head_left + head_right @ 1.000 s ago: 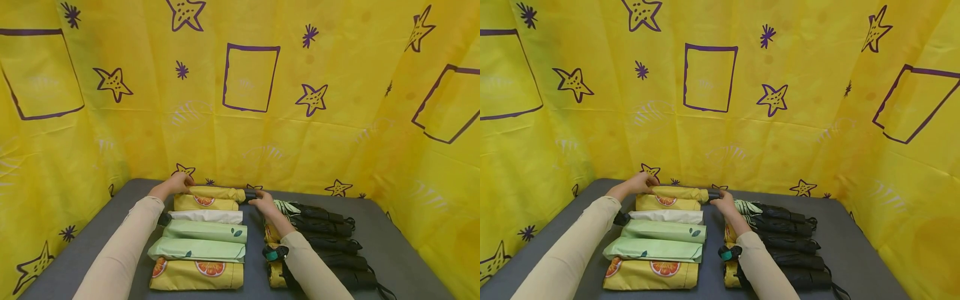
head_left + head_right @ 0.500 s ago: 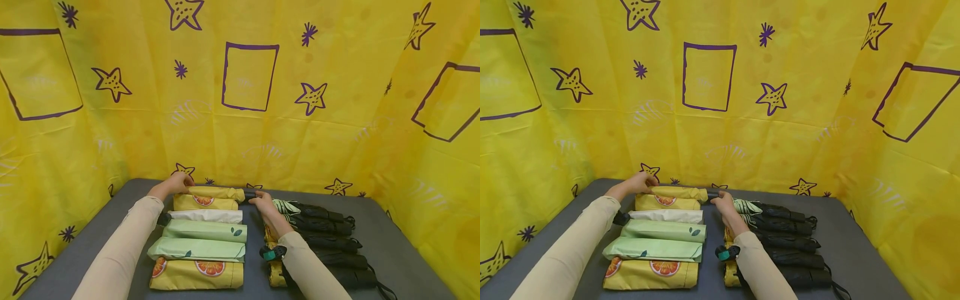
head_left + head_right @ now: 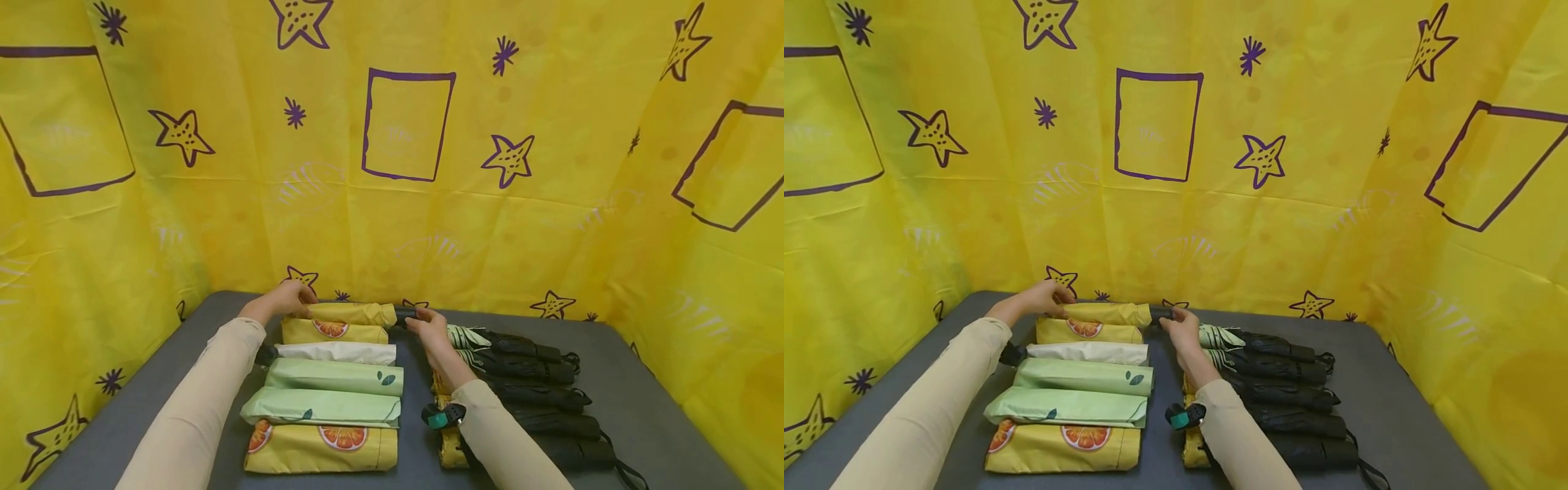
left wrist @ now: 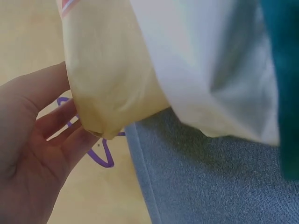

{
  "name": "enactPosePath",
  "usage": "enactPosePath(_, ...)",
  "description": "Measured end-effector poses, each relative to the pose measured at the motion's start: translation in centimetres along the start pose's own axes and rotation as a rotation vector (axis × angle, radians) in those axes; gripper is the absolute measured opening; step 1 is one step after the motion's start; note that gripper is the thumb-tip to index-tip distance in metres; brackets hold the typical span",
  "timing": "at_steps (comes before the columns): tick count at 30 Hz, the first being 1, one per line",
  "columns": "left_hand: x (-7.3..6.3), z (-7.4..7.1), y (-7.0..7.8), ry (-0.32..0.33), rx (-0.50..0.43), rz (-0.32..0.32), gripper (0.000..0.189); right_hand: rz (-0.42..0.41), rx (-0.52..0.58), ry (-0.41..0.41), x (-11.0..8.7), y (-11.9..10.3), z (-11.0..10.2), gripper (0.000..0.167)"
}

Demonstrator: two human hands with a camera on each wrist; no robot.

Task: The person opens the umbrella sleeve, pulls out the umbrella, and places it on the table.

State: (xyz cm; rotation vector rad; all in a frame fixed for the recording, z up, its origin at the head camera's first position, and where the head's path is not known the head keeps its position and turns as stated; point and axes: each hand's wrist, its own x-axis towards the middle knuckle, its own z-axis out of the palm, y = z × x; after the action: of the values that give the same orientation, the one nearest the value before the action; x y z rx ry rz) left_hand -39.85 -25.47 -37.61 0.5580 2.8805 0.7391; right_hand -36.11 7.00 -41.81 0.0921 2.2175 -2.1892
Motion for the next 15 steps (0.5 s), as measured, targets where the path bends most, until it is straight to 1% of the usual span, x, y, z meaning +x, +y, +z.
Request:
enactPosePath(1,0.0,0.0,0.0,-0.002,-0.012,0.002,0.032,-0.007,-0.001,0.002,0.0,0.0,-0.1,0.048)
enactPosePath(5,0.0,0.0,-0.4,-0.013,-0.013,0.048,0.033,-0.018,-0.030,-0.009,-0.3,-0.3,-0.4,0.047)
enactPosePath(7,0.1,0.1,-0.7,-0.008,0.011,0.080,0.031,-0.018,-0.054,-0.017,-0.4,-0.6,-0.6,0.049)
enactPosePath(9,0.1,0.1,-0.9,-0.007,0.033,0.112,0.030,-0.013,-0.050,-0.023,-0.5,-0.8,-0.9,0.051)
enactPosePath(11,0.0,0.1,-1.1,-0.003,0.049,0.135,0.027,-0.005,-0.026,-0.032,-0.5,-1.0,-1.1,0.052)
enactPosePath(15,-0.1,0.2,-1.2,-0.003,0.049,0.139,0.024,0.016,0.038,-0.038,-0.5,-1.3,-1.8,0.051)
